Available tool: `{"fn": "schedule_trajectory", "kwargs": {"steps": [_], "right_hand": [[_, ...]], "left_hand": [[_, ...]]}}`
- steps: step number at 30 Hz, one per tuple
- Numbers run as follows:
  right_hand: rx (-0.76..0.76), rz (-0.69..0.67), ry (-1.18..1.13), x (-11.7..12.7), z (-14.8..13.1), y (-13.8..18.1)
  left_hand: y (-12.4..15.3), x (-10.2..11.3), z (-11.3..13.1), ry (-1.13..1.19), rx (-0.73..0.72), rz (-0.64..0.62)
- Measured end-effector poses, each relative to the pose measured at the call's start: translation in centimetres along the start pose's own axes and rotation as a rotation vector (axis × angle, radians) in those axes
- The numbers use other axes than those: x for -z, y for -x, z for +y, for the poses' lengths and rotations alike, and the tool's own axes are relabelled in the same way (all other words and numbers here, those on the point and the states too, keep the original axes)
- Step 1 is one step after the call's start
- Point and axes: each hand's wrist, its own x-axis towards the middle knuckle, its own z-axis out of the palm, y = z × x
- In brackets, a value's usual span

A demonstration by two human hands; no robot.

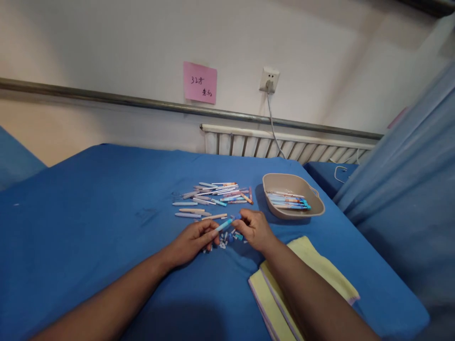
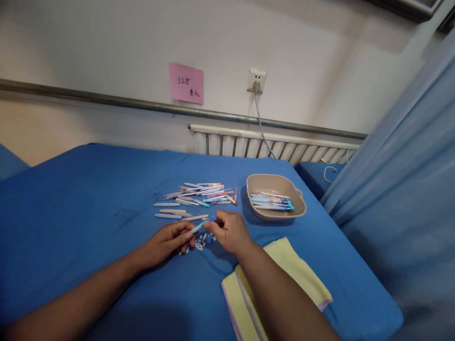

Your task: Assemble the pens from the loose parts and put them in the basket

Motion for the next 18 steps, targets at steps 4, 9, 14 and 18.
{"fn": "schedule_trajectory", "kwargs": {"steps": [4, 9, 14, 18], "right_hand": [[0.001, 0.029, -0.09, 0.3, -0.2, 0.1], [-0.028, 0.303, -0.238, -0.2, -0.4, -0.2], [-0.171, 0.304, -0.432, -1.4, 0.1, -1.0], [-0.218, 0.281, -0.428, -1.9, 0.8, -1.6]], "left_hand": [[0.0, 0.0, 0.2, 0.003, -0.002, 0.017], [-0.2, 0.0, 0.5, -0.004, 0.009, 0.096], [-1.6, 0.2, 2.3, 0.059, -0.026, 0.241], [-4.5, 0.2, 6.0, 0.008, -0.1, 0.226]]}}
